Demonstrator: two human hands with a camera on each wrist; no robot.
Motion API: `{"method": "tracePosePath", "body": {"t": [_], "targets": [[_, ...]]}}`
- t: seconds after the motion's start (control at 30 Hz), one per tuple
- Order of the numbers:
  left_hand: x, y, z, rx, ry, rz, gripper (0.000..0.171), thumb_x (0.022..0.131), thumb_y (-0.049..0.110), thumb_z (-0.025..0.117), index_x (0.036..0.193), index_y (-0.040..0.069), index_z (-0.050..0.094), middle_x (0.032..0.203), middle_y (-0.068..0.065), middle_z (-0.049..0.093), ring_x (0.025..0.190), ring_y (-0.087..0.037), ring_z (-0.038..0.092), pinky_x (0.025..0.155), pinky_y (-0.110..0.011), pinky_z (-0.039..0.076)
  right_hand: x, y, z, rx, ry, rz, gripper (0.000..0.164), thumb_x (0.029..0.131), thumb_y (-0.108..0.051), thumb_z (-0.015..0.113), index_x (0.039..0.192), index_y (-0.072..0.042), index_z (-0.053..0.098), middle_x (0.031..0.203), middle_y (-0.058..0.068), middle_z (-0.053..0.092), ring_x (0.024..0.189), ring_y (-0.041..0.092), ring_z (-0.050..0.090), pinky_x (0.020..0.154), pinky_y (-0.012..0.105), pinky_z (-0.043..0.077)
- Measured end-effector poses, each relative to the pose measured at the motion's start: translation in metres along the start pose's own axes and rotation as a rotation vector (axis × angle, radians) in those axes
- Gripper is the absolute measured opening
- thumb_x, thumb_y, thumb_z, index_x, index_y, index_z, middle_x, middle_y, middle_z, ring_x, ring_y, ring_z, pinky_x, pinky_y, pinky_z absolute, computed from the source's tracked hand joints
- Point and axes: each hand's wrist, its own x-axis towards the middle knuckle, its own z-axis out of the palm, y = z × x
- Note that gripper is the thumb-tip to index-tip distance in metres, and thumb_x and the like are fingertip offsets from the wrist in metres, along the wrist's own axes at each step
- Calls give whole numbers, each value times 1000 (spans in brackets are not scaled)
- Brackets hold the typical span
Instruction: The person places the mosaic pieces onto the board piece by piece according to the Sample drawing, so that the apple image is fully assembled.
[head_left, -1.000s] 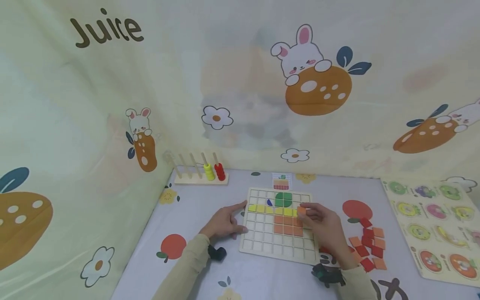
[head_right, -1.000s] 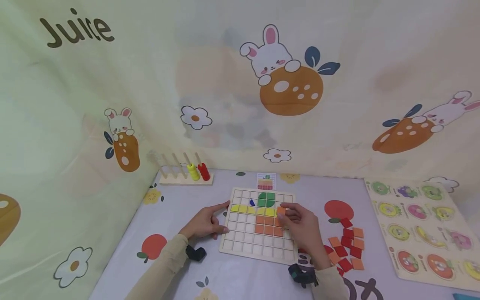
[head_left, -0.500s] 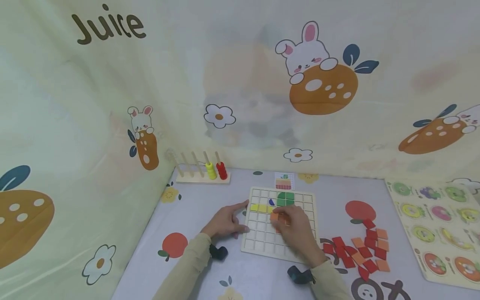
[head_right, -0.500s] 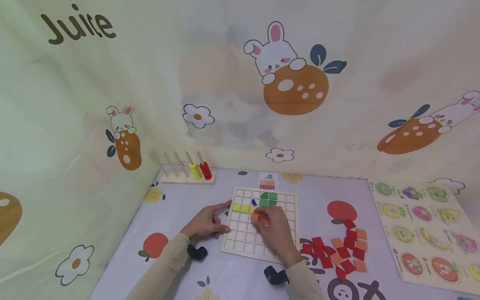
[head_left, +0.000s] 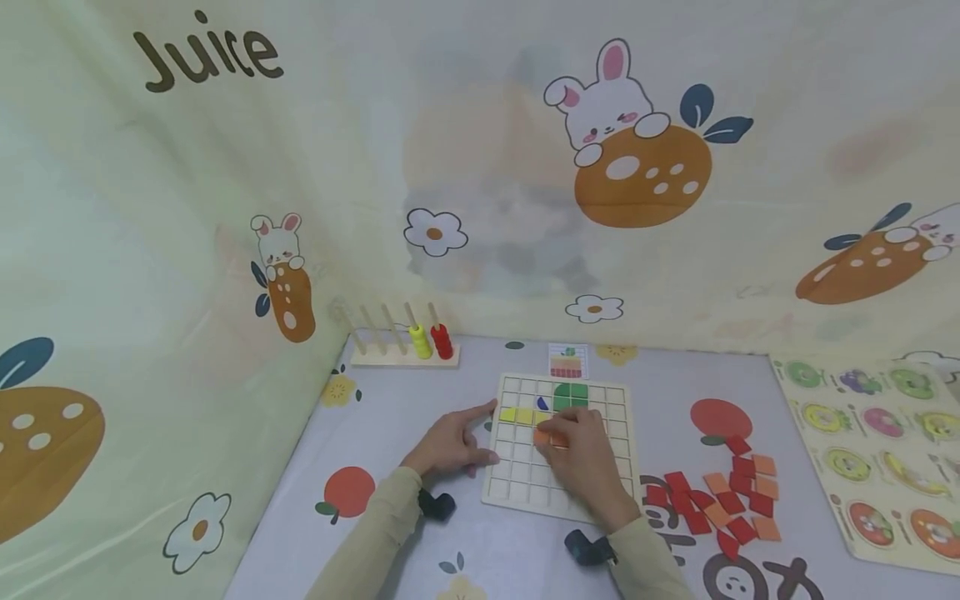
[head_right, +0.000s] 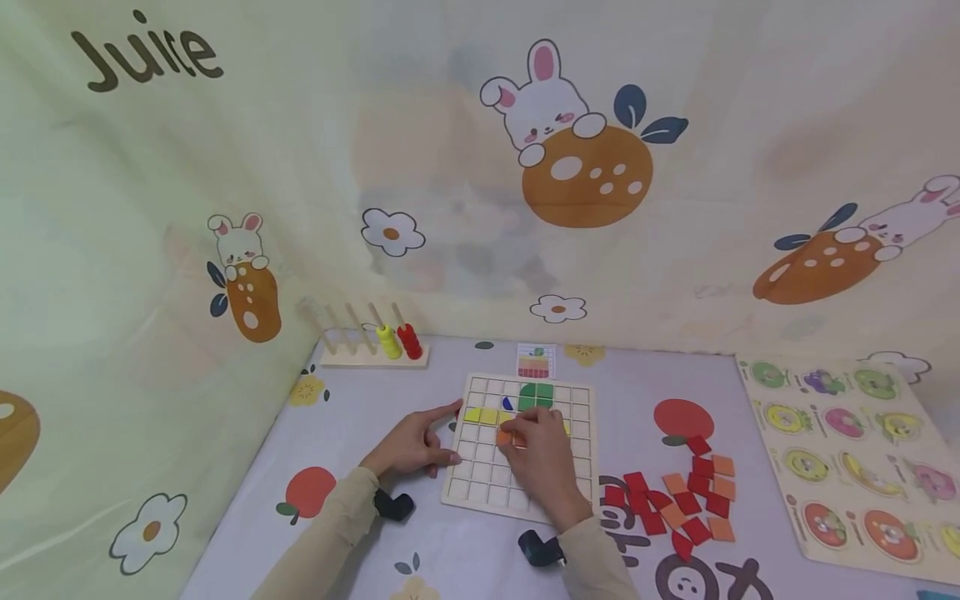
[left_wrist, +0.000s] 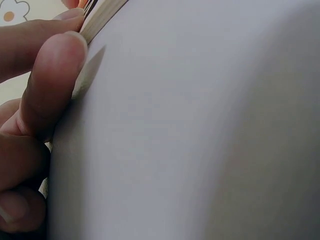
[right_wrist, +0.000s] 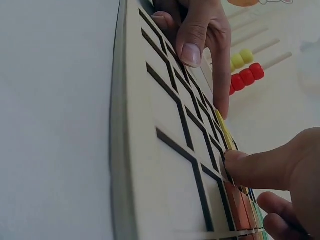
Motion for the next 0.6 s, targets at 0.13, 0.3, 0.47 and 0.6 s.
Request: {"method": "tracePosePath", "body": {"t": [0.13, 0.3, 0.47, 0.6], "targets": [[-1, 0, 0, -8, -1, 1, 93, 85, 31, 91, 164, 34, 42, 61, -2, 68, 53, -18, 66, 66, -31, 45, 0, 2, 0, -14, -1, 17, 31, 92, -23, 85, 121, -13, 80, 133, 11, 61, 121, 29, 51, 94, 45, 51], [-2, 0, 0, -7, 4, 3, 93, 85, 30, 91, 164, 33, 42, 61, -2, 68, 53, -18, 66, 66, -30, 45, 1, 7, 1, -36, 20, 36, 31, 90, -23, 86, 119, -14, 81, 131, 10, 62, 119, 29, 52, 92, 45, 50], [-1, 0, 0, -14, 5, 0, 93, 84, 30, 91, 164, 33, 42, 61, -3, 68, 53, -18, 66, 67, -31, 45, 2, 7, 4, -37, 38, 25, 29, 90, -22, 86, 117, -13, 81, 126, 9, 63, 115, 27, 52, 90, 42, 48], [0, -1, 0, -11, 5, 0, 93, 85, 31, 91, 164, 34, 42, 61, -3, 68, 53, -18, 65, 68, -31, 45, 1, 3, 4, -37, 62, -24, 27, 90, -21, 86, 115, -13, 82, 125, 11, 65, 113, 28, 54, 88, 42, 47]]}}
